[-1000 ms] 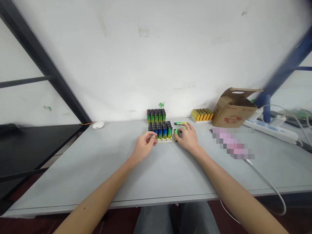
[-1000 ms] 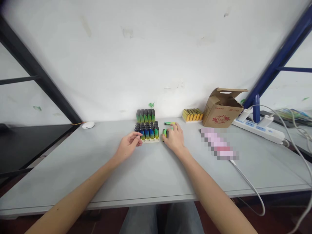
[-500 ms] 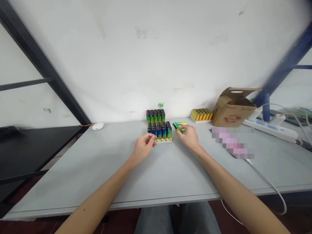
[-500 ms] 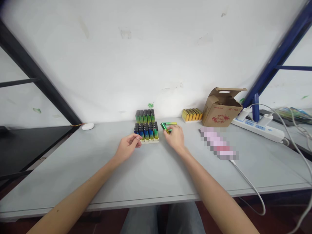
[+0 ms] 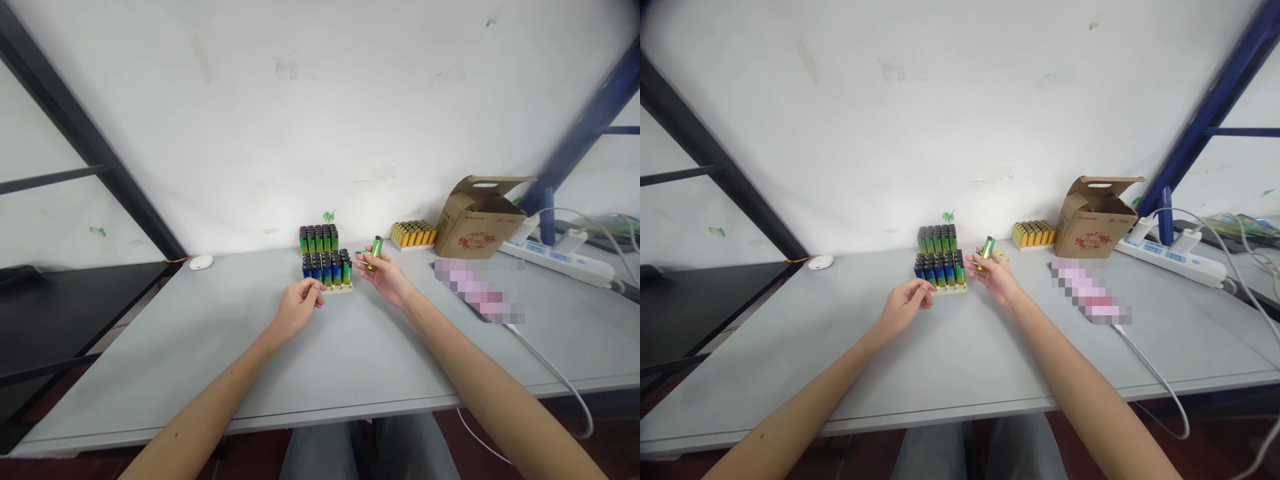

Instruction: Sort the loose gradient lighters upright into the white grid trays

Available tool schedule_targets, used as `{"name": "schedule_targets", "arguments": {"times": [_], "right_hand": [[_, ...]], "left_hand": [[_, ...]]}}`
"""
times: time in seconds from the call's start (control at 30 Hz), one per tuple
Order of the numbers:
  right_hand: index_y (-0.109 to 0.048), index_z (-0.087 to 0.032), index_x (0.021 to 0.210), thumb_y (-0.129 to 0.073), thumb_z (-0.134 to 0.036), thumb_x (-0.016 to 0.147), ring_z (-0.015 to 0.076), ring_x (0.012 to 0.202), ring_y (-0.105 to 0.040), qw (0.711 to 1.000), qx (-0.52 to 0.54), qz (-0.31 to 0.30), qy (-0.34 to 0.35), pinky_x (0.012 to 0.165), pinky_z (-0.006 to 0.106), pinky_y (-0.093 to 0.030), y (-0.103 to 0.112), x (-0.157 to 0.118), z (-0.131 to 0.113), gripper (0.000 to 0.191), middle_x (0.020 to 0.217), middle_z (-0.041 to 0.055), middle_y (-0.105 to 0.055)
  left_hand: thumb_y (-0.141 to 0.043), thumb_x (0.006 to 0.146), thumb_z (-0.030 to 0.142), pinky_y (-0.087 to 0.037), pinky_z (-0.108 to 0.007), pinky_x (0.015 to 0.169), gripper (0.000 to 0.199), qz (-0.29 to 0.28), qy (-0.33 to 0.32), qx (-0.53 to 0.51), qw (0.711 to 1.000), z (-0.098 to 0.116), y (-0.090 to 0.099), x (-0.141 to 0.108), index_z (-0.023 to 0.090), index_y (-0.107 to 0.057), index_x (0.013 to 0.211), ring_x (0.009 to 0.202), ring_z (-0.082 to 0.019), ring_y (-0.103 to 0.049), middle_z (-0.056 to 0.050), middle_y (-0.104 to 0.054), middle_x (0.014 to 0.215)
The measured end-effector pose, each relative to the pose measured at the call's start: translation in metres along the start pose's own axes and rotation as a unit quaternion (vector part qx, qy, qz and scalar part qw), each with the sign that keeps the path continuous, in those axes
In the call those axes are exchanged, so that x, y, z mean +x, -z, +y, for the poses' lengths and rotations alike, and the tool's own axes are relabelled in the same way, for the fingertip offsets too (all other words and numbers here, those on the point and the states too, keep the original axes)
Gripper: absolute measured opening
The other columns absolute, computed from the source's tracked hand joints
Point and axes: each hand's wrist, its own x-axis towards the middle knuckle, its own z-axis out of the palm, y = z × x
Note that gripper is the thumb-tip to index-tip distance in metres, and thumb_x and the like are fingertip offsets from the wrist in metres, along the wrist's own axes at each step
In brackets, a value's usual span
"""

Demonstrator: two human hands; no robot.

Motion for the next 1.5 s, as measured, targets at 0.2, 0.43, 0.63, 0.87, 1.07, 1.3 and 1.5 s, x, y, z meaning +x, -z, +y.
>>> {"name": "schedule_targets", "arguments": {"times": [0.2,0.43,0.63,0.87,1.07,1.3,1.5], "right_hand": [[-0.063,-0.023,0.103,-0.066,-0.039,0.078,0.0225,0.092,-0.069,0.998,-0.021,-0.049,-0.023,0.073,0.033,-0.057,-0.002,-0.005,-0.006,0.03,0.075,0.0025,-0.07],[-0.066,-0.021,0.092,-0.055,-0.045,0.086,0.0232,0.099,-0.068,0.995,0.0,-0.071,-0.066,0.082,0.036,-0.057,-0.008,-0.008,-0.006,0.028,0.097,0.0086,-0.073],[-0.064,-0.022,0.109,-0.056,-0.035,0.086,0.0206,0.108,-0.064,0.992,0.073,-0.07,-0.078,0.082,0.031,-0.057,-0.007,-0.008,-0.01,0.028,0.124,0.0064,-0.064],[-0.062,-0.015,0.11,-0.038,-0.042,0.092,0.0202,0.097,-0.068,0.983,0.119,-0.09,-0.111,0.078,0.031,-0.057,-0.011,-0.013,-0.02,0.041,0.12,0.0122,-0.065],[-0.062,-0.02,0.11,-0.046,-0.037,0.091,0.0203,0.091,-0.068,0.995,0.032,-0.077,-0.063,0.072,0.03,-0.054,-0.018,-0.017,-0.015,0.031,0.103,0.008,-0.071],[-0.066,-0.026,0.112,-0.05,-0.044,0.09,0.0217,0.118,-0.054,0.954,-0.203,-0.176,0.129,0.102,0.039,-0.041,-0.03,-0.031,-0.008,0.033,0.122,0.0048,-0.064],[-0.071,-0.025,0.102,-0.057,-0.04,0.087,0.0226,0.119,-0.053,0.902,-0.295,-0.199,0.243,0.102,0.041,-0.042,-0.037,-0.036,0.002,0.026,0.126,0.0073,-0.058]], "left_hand": [[-0.04,0.09,0.049,-0.046,-0.026,0.063,0.041,-0.009,-0.002,0.002,1.0,0.0,0.0,-0.001,0.017,-0.063,0.08,0.062,-0.014,-0.057,-0.002,-0.06,0.064],[-0.034,0.087,0.064,-0.047,-0.03,0.063,0.06,-0.036,0.043,-0.094,0.994,0.006,0.0,0.0,0.013,-0.065,0.083,0.067,-0.018,-0.062,-0.009,-0.066,0.073],[-0.032,0.082,0.073,-0.049,-0.041,0.083,0.068,-0.116,0.092,-0.239,0.96,0.006,0.007,0.006,0.014,-0.063,0.096,0.097,-0.028,-0.066,-0.016,-0.07,0.104],[-0.03,0.083,0.072,-0.045,-0.044,0.09,0.069,-0.143,0.096,-0.261,0.95,0.007,0.008,0.005,0.014,-0.061,0.104,0.103,-0.03,-0.063,-0.016,-0.067,0.112],[-0.037,0.085,0.066,-0.049,-0.041,0.077,0.061,-0.13,0.11,-0.223,0.96,0.008,0.007,0.005,0.012,-0.062,0.101,0.085,-0.028,-0.067,-0.015,-0.069,0.094],[-0.063,0.082,0.035,-0.045,-0.04,0.092,0.035,-0.211,0.034,-0.196,0.957,0.012,0.005,-0.002,0.016,-0.062,0.112,0.112,-0.027,-0.058,-0.014,-0.062,0.121],[-0.065,0.081,0.03,-0.046,-0.034,0.086,0.033,-0.247,0.021,-0.166,0.955,0.013,0.001,-0.006,0.019,-0.06,0.112,0.092,-0.018,-0.061,-0.007,-0.065,0.096]]}}
